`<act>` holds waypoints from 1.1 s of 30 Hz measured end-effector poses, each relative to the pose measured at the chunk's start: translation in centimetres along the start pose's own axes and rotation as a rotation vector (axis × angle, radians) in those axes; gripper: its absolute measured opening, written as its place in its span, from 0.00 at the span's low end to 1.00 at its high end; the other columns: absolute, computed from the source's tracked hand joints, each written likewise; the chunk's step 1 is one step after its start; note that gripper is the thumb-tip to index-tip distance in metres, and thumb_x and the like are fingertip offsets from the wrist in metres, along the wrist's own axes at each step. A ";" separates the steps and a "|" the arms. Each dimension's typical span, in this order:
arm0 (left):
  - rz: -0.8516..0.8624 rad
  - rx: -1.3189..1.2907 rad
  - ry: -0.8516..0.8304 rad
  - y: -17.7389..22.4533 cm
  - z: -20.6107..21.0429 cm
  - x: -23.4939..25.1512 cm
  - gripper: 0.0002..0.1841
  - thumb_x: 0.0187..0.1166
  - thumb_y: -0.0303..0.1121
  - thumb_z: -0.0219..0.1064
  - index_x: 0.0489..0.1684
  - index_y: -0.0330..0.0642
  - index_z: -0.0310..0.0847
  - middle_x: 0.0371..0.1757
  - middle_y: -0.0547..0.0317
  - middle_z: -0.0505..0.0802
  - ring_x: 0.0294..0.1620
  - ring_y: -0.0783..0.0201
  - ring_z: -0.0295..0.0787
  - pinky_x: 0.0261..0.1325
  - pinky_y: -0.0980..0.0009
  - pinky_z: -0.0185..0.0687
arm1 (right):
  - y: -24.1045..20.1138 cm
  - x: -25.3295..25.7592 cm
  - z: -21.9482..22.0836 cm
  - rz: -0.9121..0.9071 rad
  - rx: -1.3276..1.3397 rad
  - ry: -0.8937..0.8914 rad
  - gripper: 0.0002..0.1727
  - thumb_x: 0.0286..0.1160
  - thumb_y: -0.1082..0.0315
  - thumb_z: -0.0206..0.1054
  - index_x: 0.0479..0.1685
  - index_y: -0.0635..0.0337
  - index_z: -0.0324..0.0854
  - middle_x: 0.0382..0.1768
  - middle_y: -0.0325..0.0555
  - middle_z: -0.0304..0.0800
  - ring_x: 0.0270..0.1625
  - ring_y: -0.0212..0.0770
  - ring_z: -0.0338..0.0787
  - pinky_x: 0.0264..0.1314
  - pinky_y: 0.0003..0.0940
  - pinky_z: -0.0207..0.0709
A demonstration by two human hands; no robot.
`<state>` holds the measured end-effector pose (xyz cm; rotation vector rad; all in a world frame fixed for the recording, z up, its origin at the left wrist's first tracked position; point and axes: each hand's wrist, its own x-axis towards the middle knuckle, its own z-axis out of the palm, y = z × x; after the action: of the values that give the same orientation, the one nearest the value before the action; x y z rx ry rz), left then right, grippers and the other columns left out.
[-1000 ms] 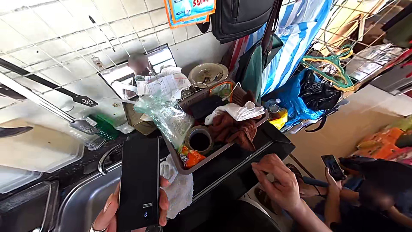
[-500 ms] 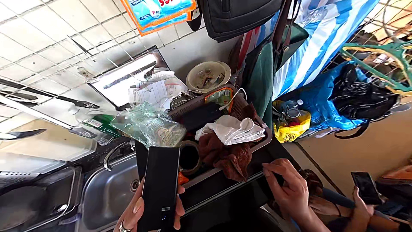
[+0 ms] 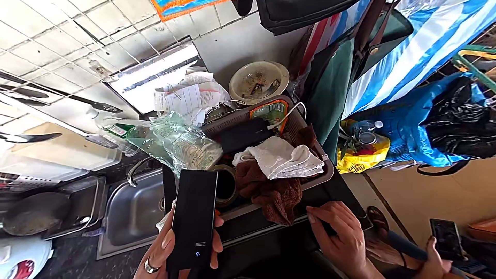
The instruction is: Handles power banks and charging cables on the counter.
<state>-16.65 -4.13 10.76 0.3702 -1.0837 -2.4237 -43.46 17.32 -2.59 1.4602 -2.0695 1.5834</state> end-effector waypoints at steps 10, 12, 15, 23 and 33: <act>0.021 -0.002 -0.009 0.0 0.4 -0.4 0.32 0.84 0.49 0.63 0.87 0.50 0.62 0.67 0.27 0.84 0.53 0.34 0.91 0.47 0.48 0.93 | -0.1 0.0 0.0 -0.004 -0.026 -0.009 0.11 0.82 0.59 0.61 0.44 0.47 0.91 0.31 0.31 0.89 0.39 0.28 0.85 0.51 0.27 0.76; 0.020 0.000 -0.008 0.0 0.4 -0.6 0.33 0.84 0.49 0.64 0.87 0.49 0.62 0.67 0.27 0.84 0.53 0.34 0.91 0.46 0.48 0.93 | -0.1 0.0 0.0 0.001 -0.029 -0.004 0.11 0.82 0.59 0.62 0.44 0.47 0.91 0.31 0.31 0.89 0.39 0.28 0.85 0.51 0.28 0.76; 0.024 0.021 0.003 0.0 0.3 -0.8 0.33 0.83 0.51 0.63 0.86 0.50 0.63 0.67 0.27 0.84 0.52 0.35 0.92 0.45 0.49 0.93 | -0.3 0.1 0.0 0.009 -0.034 0.001 0.11 0.82 0.60 0.61 0.44 0.48 0.91 0.31 0.32 0.89 0.39 0.29 0.85 0.51 0.28 0.76; 0.025 0.012 -0.026 0.2 0.0 -0.6 0.32 0.85 0.50 0.62 0.86 0.48 0.62 0.68 0.26 0.83 0.52 0.35 0.92 0.46 0.49 0.93 | -0.3 0.0 0.1 0.012 -0.053 0.007 0.11 0.82 0.61 0.61 0.44 0.48 0.91 0.31 0.32 0.89 0.39 0.29 0.85 0.51 0.28 0.75; 0.030 -0.001 -0.034 0.3 -0.1 -0.5 0.33 0.84 0.49 0.63 0.87 0.48 0.61 0.68 0.26 0.83 0.53 0.35 0.91 0.47 0.49 0.93 | -0.3 0.0 0.1 0.014 -0.065 0.011 0.11 0.81 0.61 0.62 0.43 0.49 0.91 0.31 0.33 0.89 0.40 0.29 0.85 0.52 0.28 0.76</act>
<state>-16.08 -4.12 10.94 0.3113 -1.0948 -2.4124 -43.21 17.20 -2.43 1.4156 -2.1089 1.5105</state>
